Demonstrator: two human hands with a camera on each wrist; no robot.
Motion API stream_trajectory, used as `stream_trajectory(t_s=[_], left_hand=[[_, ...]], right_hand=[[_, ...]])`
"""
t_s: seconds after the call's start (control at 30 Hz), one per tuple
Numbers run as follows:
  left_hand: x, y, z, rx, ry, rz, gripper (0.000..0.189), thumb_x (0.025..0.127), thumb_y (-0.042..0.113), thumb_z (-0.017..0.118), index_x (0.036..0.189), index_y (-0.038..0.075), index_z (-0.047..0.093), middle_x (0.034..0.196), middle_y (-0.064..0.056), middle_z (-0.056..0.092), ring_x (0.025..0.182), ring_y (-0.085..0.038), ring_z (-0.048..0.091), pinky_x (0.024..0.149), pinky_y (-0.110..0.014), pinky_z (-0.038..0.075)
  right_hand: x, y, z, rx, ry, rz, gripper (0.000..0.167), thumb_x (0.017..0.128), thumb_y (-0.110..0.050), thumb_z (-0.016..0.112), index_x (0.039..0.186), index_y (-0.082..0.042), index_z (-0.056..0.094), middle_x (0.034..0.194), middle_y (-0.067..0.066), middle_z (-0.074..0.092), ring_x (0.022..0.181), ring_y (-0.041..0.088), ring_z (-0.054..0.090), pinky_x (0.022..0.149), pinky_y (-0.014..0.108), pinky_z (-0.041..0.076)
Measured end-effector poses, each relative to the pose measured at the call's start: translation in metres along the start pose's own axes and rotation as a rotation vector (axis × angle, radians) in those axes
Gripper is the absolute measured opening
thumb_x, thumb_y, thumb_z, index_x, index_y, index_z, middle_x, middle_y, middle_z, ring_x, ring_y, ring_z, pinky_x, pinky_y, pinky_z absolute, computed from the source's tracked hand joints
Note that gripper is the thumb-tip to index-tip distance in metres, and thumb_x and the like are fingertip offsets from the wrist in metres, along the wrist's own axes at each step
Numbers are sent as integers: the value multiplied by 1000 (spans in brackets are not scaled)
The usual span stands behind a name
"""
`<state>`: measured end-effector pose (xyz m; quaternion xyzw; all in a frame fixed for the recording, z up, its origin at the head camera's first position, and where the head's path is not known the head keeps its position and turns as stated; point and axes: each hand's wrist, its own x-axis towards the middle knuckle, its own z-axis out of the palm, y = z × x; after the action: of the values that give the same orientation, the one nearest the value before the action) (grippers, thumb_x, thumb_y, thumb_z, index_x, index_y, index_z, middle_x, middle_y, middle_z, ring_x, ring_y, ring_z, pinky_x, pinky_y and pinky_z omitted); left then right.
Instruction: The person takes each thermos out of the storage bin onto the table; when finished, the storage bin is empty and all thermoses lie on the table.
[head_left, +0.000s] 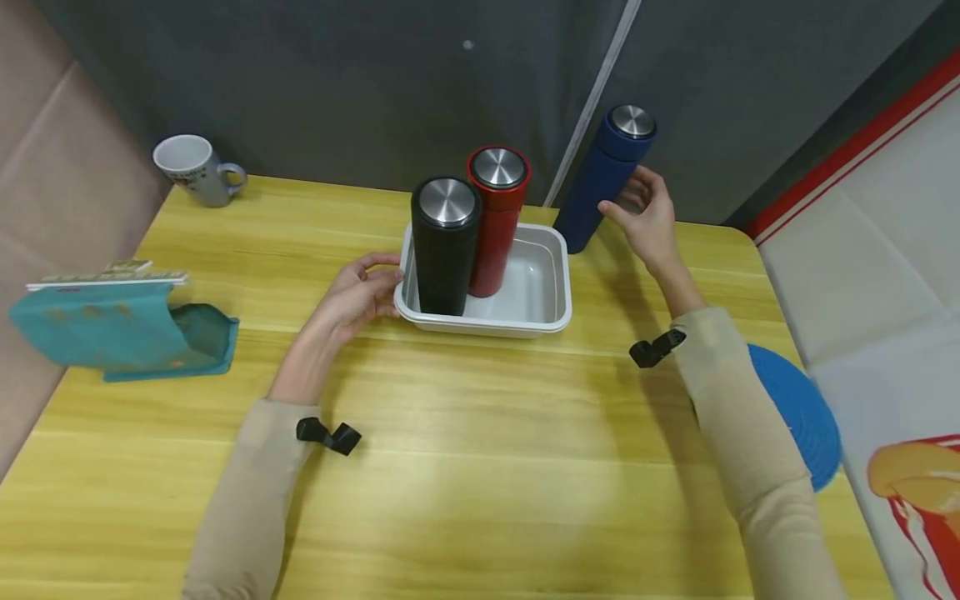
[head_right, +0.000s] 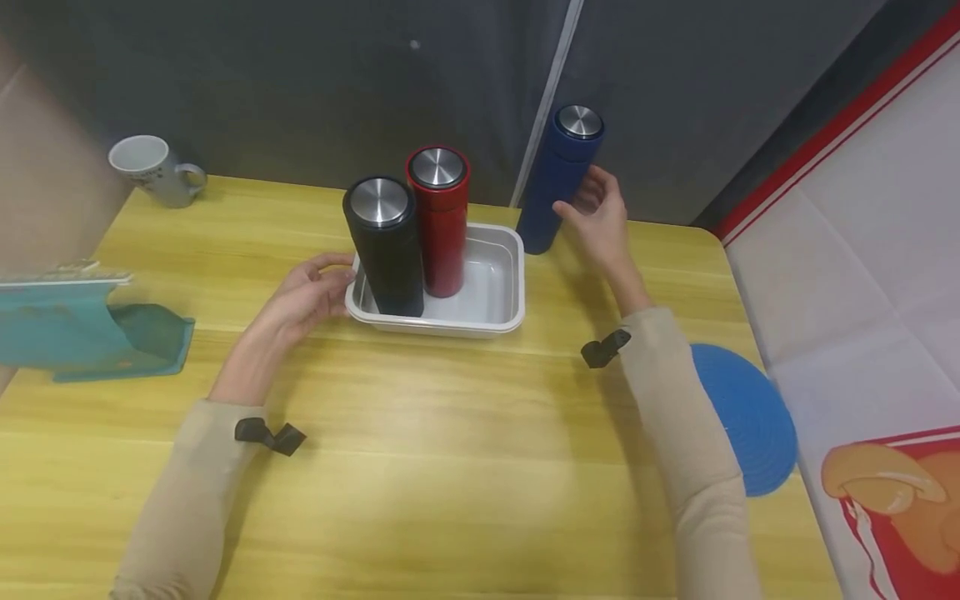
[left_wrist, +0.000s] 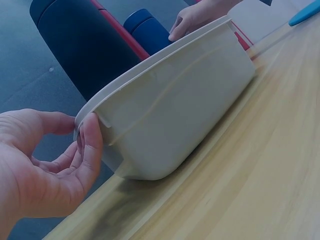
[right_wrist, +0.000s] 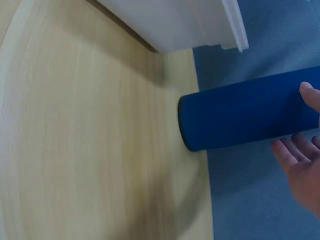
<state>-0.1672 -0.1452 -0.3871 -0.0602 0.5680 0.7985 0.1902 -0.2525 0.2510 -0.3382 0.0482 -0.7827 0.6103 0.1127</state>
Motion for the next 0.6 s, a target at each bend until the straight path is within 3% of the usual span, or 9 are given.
stream_trajectory(t_s=[0.37,0.6], left_hand=[[0,-1,2,-5,-14,-12,28,96,3,56,122,6,45,82,-7,66,60,-16,60,54,-24,53],[1,-1,-1,-14,-9,2,29,96,2,57,122,5,44,85,-7,66,61,-17,60,54,-26,53]], right_hand=[[-34,-3,-18,98,-2,0,62,84,3,71,138,-2,40,134,21,50,119,30,50,89,22,48],[-55,-7,-6,244,-110,-103,56,83,17,64,134,6,43,129,24,53,117,30,53,98,31,47]])
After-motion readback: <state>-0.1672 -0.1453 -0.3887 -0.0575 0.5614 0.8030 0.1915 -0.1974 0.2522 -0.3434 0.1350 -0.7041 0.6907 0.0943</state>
